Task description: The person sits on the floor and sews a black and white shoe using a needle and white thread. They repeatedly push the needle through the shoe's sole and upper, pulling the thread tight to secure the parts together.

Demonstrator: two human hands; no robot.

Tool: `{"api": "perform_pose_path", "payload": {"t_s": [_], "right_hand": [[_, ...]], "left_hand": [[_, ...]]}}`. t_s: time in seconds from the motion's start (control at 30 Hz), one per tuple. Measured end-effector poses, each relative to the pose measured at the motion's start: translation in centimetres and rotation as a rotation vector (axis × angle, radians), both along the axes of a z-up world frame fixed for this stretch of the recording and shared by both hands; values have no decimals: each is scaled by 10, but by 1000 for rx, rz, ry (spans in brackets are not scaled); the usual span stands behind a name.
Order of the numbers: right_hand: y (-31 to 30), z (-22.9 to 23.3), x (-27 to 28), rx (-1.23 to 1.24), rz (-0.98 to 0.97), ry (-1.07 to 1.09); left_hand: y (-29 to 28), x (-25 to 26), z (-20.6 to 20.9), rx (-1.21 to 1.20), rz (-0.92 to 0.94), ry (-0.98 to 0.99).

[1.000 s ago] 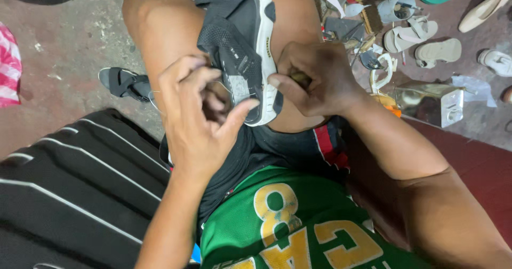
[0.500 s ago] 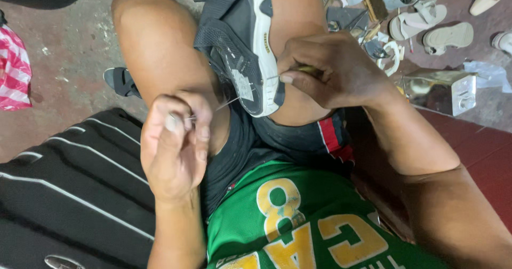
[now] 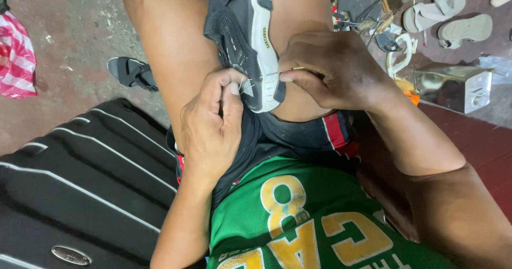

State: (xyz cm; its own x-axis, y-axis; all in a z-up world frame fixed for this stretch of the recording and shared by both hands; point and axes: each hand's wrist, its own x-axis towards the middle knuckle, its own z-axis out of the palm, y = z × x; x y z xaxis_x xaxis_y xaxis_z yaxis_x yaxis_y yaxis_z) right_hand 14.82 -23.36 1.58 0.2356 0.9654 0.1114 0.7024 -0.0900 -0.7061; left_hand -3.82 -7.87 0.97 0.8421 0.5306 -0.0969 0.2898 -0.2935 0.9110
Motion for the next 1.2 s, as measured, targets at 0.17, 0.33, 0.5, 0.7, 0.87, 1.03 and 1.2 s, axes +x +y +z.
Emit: {"api": "perform_pose_path", "payload": {"t_s": [0.17, 0.33, 0.5, 0.7, 0.87, 1.03, 1.2], "right_hand": [[0, -5, 0, 8, 0, 17], [-4, -8, 1, -2, 15, 13], [-3, -8, 4, 13, 27, -20], [-4, -10, 3, 21, 21, 9], [-5, -12, 2, -3, 13, -17], [2, -4, -6, 17, 29, -103], [7, 32, -22, -68, -12, -351]], "left_hand": [[2, 2, 0, -27, -8, 51], [4, 2, -3, -51, -37, 19], [5, 2, -4, -105, -8, 29], [3, 2, -3, -85, -3, 39], [4, 5, 0, -89, -39, 34], [6, 6, 1, -66, -66, 87], [11, 6, 5, -20, -109, 124]]}}
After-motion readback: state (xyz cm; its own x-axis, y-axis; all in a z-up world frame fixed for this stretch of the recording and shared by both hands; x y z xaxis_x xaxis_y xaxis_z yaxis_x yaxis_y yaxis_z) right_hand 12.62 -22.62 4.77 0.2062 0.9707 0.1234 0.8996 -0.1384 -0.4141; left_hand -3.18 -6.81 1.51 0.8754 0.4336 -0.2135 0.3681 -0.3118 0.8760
